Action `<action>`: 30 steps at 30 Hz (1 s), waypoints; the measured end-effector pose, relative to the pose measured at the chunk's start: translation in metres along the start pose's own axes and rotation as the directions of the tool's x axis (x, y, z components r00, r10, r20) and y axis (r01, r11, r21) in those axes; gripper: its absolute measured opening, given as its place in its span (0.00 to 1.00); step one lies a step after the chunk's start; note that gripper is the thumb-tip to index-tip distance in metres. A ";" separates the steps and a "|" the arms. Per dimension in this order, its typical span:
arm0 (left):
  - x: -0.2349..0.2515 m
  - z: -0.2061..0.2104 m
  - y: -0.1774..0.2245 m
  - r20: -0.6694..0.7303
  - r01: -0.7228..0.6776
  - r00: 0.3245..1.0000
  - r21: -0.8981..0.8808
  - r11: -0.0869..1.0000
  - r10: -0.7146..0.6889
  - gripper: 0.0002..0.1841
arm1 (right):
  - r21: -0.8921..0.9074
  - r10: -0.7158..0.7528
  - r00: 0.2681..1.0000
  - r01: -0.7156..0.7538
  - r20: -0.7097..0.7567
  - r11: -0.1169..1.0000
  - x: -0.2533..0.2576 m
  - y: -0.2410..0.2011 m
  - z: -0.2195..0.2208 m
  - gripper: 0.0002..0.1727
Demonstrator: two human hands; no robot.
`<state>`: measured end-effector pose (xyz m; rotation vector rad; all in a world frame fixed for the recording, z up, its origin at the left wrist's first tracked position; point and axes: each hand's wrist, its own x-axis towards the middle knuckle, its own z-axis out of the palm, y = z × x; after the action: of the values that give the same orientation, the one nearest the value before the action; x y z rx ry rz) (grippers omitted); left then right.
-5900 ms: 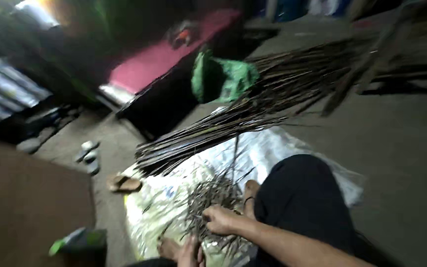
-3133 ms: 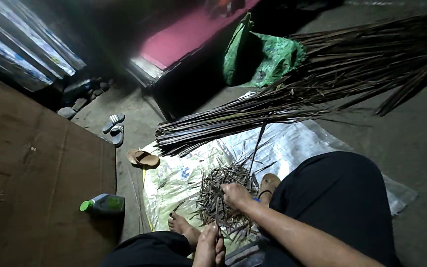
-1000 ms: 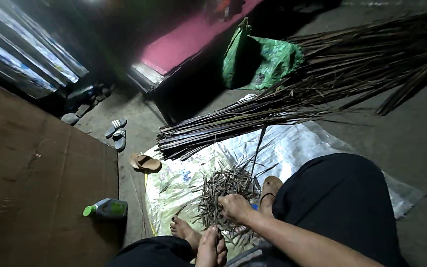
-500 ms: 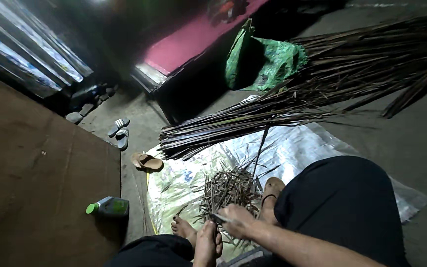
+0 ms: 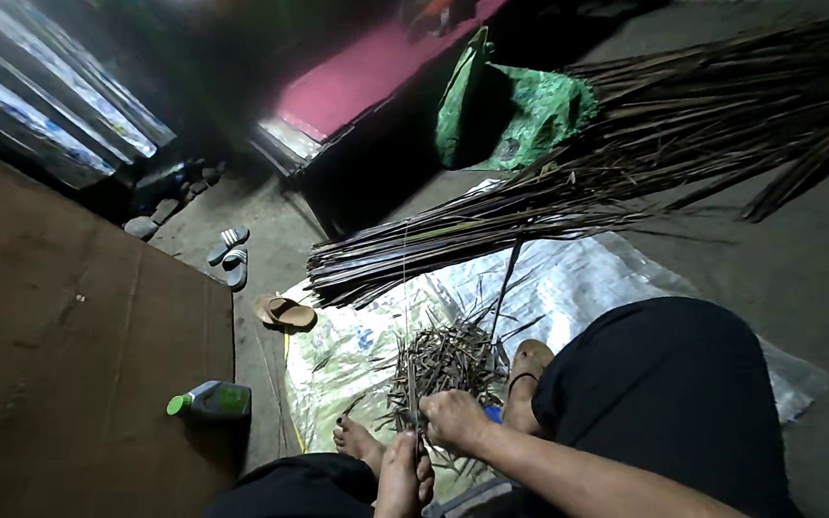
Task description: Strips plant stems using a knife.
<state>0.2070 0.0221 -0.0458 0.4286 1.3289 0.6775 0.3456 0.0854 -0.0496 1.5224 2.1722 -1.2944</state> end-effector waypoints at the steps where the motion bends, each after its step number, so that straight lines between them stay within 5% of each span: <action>1: -0.002 0.001 0.000 0.011 0.015 1.000 0.005 1.000 -0.015 0.22 | 0.005 0.042 0.999 -0.042 -0.012 0.999 0.004 0.004 -0.004 0.17; 12: -0.002 -0.002 -0.009 0.092 0.016 0.996 -0.025 1.000 -0.013 0.22 | 0.024 0.075 0.996 -0.074 -0.039 0.997 0.011 0.013 -0.011 0.17; 23: -0.006 0.001 -0.015 0.196 0.046 0.980 -0.008 0.999 -0.044 0.23 | 0.127 0.261 0.955 -0.245 -0.138 0.961 0.026 0.050 -0.032 0.20; 30: 0.009 -0.001 -0.004 -0.011 -0.050 0.999 0.009 0.999 0.050 0.23 | 0.116 -0.062 0.997 0.057 0.042 0.992 -0.006 0.005 0.002 0.16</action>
<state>0.2074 0.0254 -0.0552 0.4667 1.3357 0.7168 0.3519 0.0808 -0.0501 1.4625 2.1648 -1.4816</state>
